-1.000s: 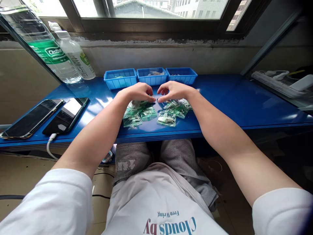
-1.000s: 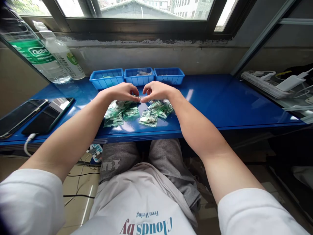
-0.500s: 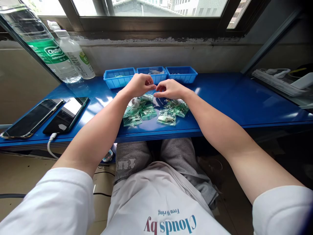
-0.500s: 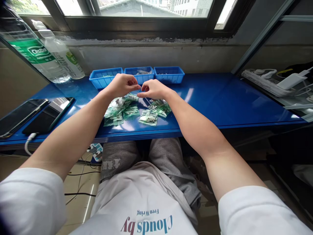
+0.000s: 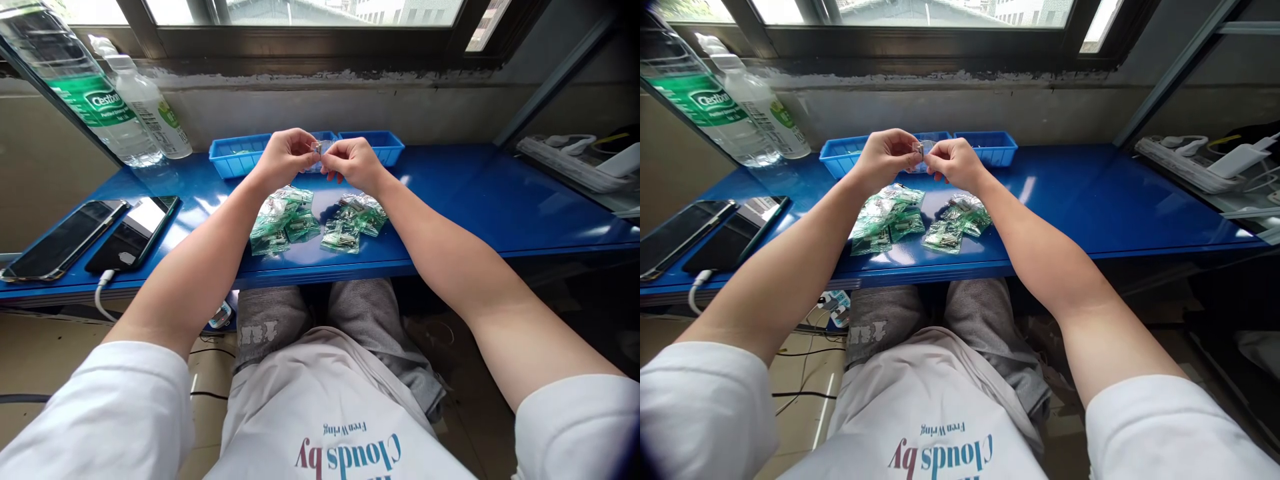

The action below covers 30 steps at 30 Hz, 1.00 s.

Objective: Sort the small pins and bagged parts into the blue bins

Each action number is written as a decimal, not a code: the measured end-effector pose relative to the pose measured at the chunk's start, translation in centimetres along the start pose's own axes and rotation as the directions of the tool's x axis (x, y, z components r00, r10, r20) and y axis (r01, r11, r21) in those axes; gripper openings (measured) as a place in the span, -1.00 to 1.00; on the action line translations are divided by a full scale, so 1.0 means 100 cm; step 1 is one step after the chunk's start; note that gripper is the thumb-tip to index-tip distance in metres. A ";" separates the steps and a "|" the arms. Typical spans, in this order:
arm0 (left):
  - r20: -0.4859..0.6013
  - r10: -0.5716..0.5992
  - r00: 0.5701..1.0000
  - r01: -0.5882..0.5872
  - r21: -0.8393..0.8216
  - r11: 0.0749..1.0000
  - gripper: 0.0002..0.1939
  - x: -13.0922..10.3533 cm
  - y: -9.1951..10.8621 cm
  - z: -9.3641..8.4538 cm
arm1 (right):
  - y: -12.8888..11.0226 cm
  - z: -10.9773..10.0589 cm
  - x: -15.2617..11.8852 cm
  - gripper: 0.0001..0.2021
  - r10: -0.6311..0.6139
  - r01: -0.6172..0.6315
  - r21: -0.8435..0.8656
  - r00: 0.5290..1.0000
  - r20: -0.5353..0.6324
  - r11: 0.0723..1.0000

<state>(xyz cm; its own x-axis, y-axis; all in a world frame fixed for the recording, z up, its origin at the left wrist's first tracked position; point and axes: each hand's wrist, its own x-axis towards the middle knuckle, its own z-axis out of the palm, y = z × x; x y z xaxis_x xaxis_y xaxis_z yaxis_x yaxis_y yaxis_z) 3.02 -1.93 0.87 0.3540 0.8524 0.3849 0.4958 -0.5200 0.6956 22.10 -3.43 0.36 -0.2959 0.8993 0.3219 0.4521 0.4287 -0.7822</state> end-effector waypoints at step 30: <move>-0.333 -0.013 0.943 0.076 0.178 0.981 -0.50 0.006 -0.004 0.007 | 0.006 0.001 0.006 -0.51 -0.008 -0.025 -0.306 0.994 -0.109 0.952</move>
<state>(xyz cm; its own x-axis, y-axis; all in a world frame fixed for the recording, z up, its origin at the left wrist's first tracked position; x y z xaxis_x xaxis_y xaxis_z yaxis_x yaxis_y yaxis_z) 3.57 -1.26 0.36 0.0633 0.8287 0.5561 0.6546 -0.4551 0.6037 22.10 -2.64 0.03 -0.2062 0.8997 0.3848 0.6952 0.4115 -0.5894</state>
